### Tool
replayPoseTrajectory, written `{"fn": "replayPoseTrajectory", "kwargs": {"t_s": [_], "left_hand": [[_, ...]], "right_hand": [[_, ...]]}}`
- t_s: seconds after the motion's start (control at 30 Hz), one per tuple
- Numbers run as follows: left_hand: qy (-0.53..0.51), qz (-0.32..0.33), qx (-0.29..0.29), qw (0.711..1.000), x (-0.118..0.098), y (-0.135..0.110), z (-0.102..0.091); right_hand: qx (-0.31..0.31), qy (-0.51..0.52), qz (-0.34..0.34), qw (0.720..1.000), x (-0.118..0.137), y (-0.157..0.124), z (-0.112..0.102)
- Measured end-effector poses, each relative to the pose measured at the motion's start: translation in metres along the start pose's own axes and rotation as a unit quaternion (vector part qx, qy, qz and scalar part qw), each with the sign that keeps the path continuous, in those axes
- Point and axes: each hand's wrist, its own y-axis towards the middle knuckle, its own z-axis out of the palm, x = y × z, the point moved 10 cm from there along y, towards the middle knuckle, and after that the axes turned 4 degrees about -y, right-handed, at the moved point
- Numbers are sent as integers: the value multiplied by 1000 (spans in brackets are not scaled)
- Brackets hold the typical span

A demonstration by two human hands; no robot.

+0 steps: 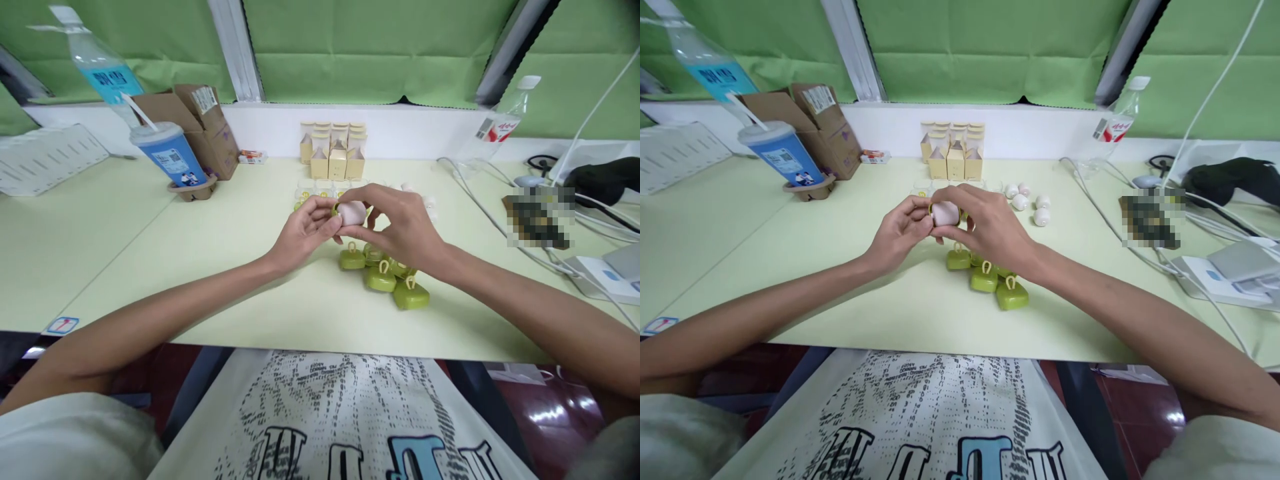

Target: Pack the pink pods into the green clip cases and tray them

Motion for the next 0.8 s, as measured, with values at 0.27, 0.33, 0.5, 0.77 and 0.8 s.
{"fn": "replayPoseTrajectory", "kwargs": {"t_s": [0.27,0.33,0.5,0.77,0.8], "left_hand": [[243,119,-23,962,-4,-3,-3],[293,146,-20,944,-4,-12,2],[331,208,-17,920,-7,-22,8],[337,247,6,908,-11,-27,9],[328,240,8,914,-11,-26,8]], "right_hand": [[12,32,46,998,-17,0,11],[12,35,48,998,-15,-6,13],[-5,13,29,999,-6,-8,13],[9,-13,-10,1000,0,-10,16],[18,-15,-5,1000,-1,-10,17]]}}
